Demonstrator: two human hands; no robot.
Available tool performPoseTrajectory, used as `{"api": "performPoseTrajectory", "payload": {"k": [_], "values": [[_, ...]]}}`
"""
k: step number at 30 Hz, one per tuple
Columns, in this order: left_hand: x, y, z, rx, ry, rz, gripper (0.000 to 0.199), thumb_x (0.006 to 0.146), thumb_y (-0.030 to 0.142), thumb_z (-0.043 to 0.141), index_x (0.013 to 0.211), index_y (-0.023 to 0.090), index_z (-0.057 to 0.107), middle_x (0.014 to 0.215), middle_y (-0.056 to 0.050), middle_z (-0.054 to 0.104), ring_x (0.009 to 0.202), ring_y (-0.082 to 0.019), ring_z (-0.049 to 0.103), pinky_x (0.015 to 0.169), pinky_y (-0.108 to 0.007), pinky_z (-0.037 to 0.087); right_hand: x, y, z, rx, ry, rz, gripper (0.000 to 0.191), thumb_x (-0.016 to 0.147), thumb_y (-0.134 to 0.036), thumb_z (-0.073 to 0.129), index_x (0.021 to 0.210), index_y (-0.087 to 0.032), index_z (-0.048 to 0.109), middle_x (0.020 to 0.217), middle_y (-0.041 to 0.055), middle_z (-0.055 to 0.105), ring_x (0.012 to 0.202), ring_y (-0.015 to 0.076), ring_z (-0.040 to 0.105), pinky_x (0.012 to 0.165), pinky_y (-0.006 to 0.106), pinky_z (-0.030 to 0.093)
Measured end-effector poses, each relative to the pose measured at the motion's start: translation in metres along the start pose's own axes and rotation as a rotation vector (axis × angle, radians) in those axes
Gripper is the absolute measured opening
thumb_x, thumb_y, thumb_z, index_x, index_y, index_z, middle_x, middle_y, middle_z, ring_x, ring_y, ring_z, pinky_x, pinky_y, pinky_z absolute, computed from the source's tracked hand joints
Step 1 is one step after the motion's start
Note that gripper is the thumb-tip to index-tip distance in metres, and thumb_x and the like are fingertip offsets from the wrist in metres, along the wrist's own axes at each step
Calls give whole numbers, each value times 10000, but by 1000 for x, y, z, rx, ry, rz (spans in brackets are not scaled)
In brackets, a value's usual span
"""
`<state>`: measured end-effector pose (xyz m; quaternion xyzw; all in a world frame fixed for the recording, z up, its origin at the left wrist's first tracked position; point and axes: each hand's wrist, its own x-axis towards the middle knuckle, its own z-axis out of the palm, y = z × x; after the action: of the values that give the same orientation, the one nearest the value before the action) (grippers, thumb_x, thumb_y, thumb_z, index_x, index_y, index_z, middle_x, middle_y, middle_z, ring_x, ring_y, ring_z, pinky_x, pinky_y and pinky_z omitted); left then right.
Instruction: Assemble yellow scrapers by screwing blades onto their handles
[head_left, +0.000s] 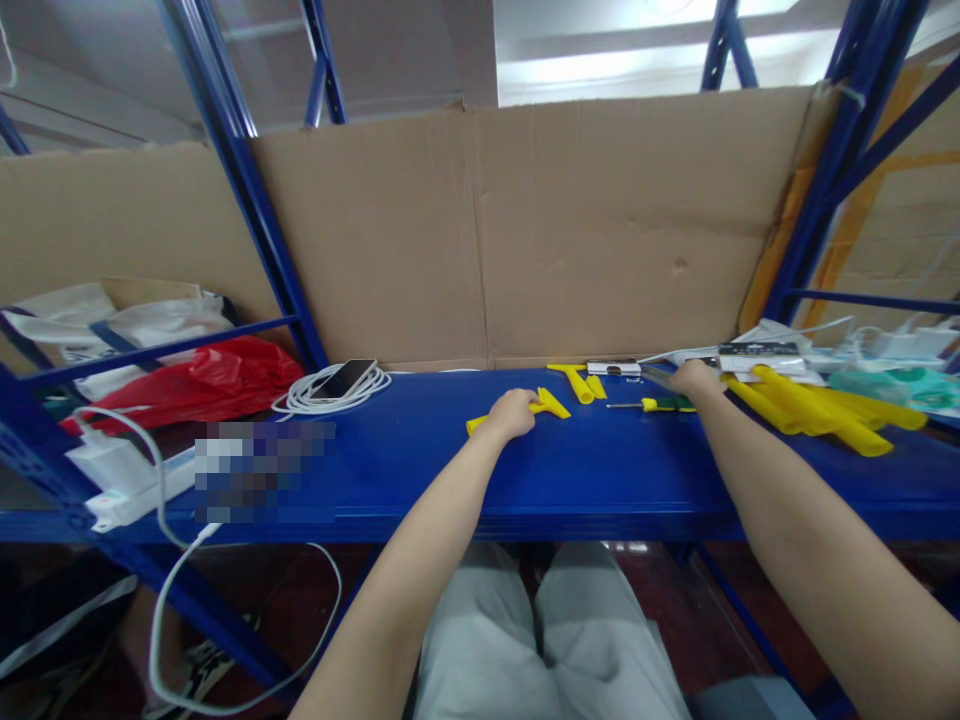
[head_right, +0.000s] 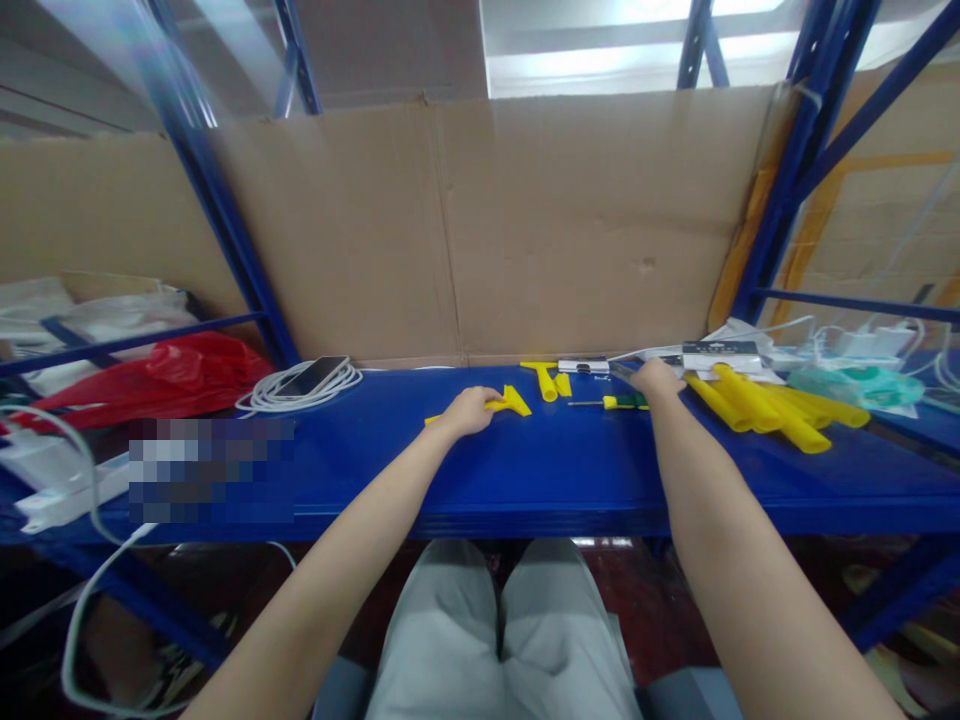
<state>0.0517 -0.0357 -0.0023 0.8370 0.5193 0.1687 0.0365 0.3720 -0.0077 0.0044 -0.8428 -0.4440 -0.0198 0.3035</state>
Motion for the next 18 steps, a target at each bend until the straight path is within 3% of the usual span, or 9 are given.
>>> {"api": "performPoseTrajectory", "payload": {"k": [3, 10, 15, 18], "values": [[0, 0, 1, -4, 11, -1, 421, 795, 77, 503, 1179, 180, 639, 1237, -64, 617, 1148, -197, 557, 978, -262, 402, -3, -6, -11, -32, 2, 89, 360, 727, -331, 648, 1011, -110, 655, 1087, 236, 627, 1076, 349, 578, 847, 455, 461], [0, -1, 2, 34, 28, 10, 332, 829, 177, 548, 1139, 192, 667, 1186, -73, 646, 1107, -208, 581, 951, -274, 423, -13, -39, -18, 290, 125, 3, 158, 699, -154, 597, 833, -135, 680, 852, 145, 668, 851, 261, 626, 712, 327, 465], [-1, -1, 0, 65, 30, 7, 321, 830, 245, 579, 1136, 201, 669, 1162, -74, 654, 1083, -219, 588, 925, -284, 440, -44, -73, -7, 681, 3, -81, 81, 669, -140, 607, 720, -130, 669, 589, 31, 586, 593, 140, 526, 554, 239, 403], [-1, -1, 0, 73, 45, 3, 316, 835, 237, 572, 1134, 202, 668, 1152, -77, 651, 1075, -222, 587, 918, -290, 443, -67, -87, -2, 780, -199, -83, 36, 679, -163, 628, 685, -135, 650, 454, -34, 457, 436, 75, 373, 440, 212, 303]]}}
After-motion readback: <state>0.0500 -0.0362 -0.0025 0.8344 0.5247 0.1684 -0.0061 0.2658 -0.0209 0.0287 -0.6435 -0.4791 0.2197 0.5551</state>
